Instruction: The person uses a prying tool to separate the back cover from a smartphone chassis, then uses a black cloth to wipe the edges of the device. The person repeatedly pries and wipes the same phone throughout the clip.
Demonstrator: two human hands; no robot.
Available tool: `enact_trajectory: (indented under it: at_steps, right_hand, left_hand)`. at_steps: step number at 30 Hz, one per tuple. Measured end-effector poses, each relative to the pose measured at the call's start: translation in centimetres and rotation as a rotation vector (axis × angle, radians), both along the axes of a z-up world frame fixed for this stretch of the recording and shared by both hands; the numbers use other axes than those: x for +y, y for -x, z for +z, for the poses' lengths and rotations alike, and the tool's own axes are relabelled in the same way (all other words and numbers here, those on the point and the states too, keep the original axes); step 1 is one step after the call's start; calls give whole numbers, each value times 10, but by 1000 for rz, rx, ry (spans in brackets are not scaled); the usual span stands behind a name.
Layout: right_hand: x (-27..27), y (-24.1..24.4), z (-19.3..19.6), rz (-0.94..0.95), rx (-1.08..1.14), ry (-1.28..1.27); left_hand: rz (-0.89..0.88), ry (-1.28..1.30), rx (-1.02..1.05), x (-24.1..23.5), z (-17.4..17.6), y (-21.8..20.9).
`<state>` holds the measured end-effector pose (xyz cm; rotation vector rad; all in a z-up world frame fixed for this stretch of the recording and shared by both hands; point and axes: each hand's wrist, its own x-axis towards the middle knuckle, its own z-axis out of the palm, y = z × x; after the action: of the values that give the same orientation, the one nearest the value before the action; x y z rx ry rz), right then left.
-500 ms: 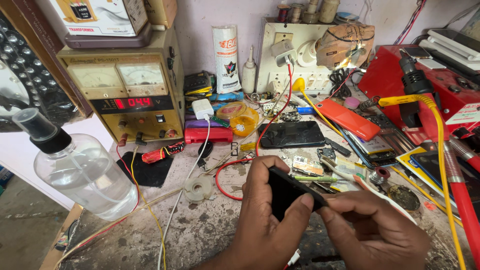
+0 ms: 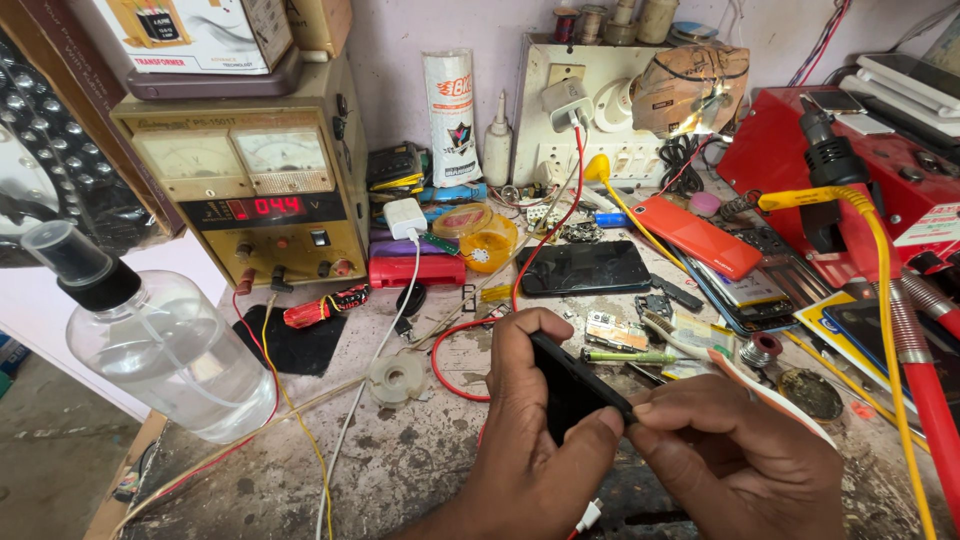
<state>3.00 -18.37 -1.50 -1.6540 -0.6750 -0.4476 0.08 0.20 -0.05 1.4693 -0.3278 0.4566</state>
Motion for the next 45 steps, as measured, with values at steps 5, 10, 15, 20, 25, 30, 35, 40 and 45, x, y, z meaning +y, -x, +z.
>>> enact_trajectory:
  at_steps: [5,10,15,20,25,30,35,40,45]
  right_hand:
    - [0,-2,2,43,65,-12]
    - [0,-4,2,99,87,-55]
    - [3,-3,0,115,124,-93]
    - [5,-1,1,153,119,-110]
    - [6,0,-1,122,139,-115]
    - [5,-3,-3,110,112,-79]
    - [6,-3,-3,98,128,-88]
    - [11,-2,-3,118,60,-85]
    - [13,1,-1,56,-11,-36]
  left_hand:
    - [-176,216,125,0,4,1]
    - [-219,275,156,1,8,1]
    - [-136,140,128,4,11,2]
    - [-181,207,136,4,13,3]
    - [-110,117,114,4,12,3]
    - [-11,-11,81,6,10,3]
    - [-159,206,154,5,9,1]
    - [-222,388,142,3,6,-1]
    - [-204,414,139,1,6,0]
